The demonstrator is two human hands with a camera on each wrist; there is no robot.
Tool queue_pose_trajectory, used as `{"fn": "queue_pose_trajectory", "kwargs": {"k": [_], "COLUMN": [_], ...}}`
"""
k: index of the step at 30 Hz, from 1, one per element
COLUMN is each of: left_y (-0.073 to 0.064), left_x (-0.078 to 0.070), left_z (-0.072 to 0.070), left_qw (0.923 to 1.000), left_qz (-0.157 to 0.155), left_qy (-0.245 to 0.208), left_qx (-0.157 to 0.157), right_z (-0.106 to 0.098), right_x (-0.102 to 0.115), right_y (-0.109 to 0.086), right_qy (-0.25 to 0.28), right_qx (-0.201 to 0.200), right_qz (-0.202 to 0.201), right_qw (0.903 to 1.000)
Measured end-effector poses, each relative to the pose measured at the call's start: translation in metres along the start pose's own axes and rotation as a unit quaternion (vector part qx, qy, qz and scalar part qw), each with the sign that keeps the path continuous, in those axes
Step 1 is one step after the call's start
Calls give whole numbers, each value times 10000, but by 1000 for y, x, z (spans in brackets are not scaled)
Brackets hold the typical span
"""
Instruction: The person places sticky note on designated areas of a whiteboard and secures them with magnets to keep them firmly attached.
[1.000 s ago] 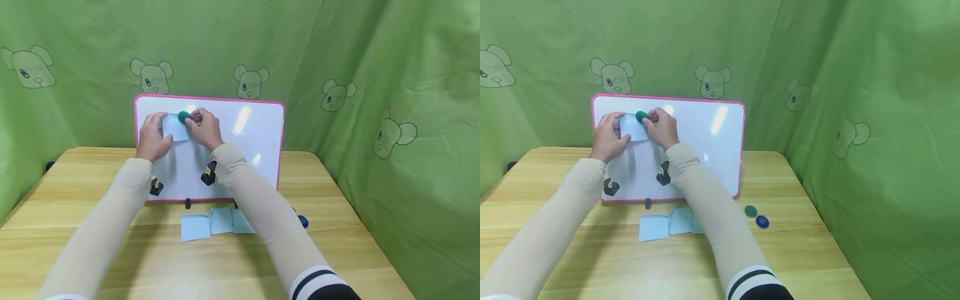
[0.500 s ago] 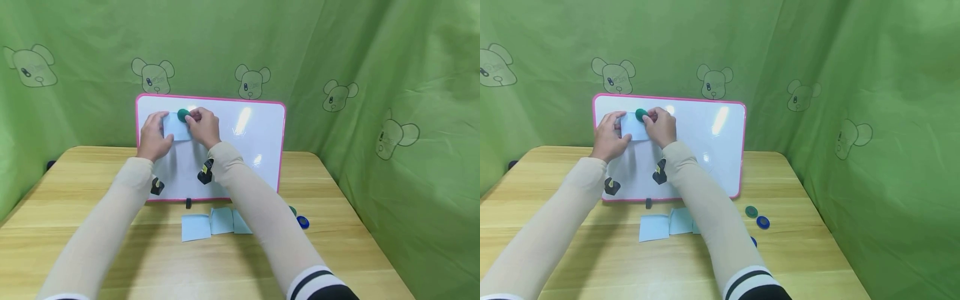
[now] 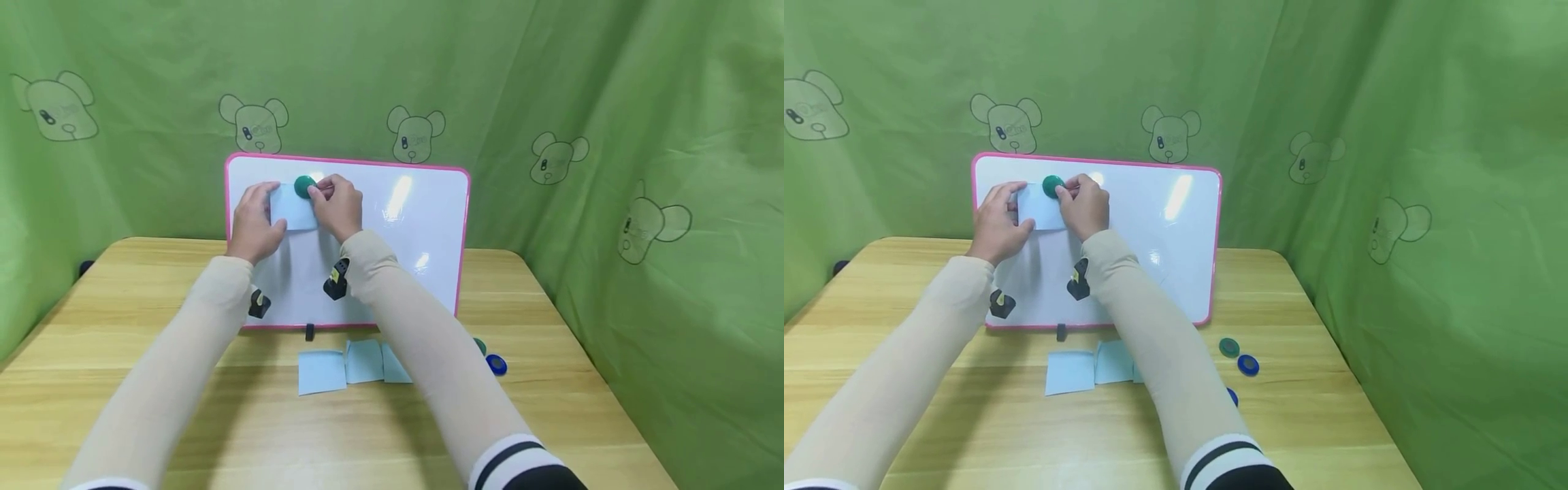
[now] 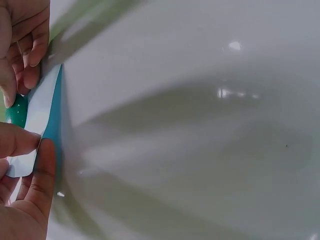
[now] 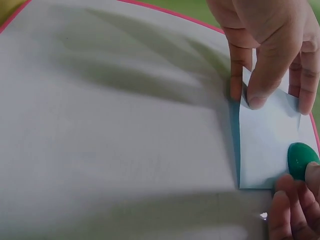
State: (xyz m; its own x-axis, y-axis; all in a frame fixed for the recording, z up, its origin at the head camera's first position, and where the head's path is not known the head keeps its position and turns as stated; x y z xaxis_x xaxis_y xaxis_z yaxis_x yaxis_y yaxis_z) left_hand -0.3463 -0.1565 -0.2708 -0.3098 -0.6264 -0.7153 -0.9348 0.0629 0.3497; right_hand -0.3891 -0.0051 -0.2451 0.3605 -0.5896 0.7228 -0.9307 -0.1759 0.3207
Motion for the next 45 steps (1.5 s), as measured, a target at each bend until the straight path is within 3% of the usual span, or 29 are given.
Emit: {"fn": "queue_pose_trajectory", "kwargs": {"k": [7,21,45], "left_y": [2,-1,-18], "left_x": [-1,0,5], "left_z": [2,0,-4], "left_qw": [10000,10000,9999], "left_qz": [8,-43,-58], "left_qy": [-31,-45,76], "left_qx": [17,-59,-128], "right_z": [-2,1,-14], "right_x": [0,-8,-39], "right_y": [-1,-5,-23], "right_qy": [-130,-106,-277], "right_qx": [-154,128,393], "right_qz": [92,322,454], "right_qw": [9998,9993,9978]}}
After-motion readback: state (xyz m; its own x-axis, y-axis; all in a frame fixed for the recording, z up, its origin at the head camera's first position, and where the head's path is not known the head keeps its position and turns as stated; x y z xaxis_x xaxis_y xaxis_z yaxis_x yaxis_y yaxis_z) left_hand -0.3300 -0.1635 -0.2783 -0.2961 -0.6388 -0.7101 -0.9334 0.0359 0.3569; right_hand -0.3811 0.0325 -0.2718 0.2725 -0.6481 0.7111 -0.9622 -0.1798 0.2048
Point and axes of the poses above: each hand's wrist, its own y-axis towards the middle knuckle, its own z-axis out of the palm, x = y × z, the point moved 5 cm from there along y, towards the middle knuckle, and after that the axes turned 11 degrees about x, right-handed, at the moved point
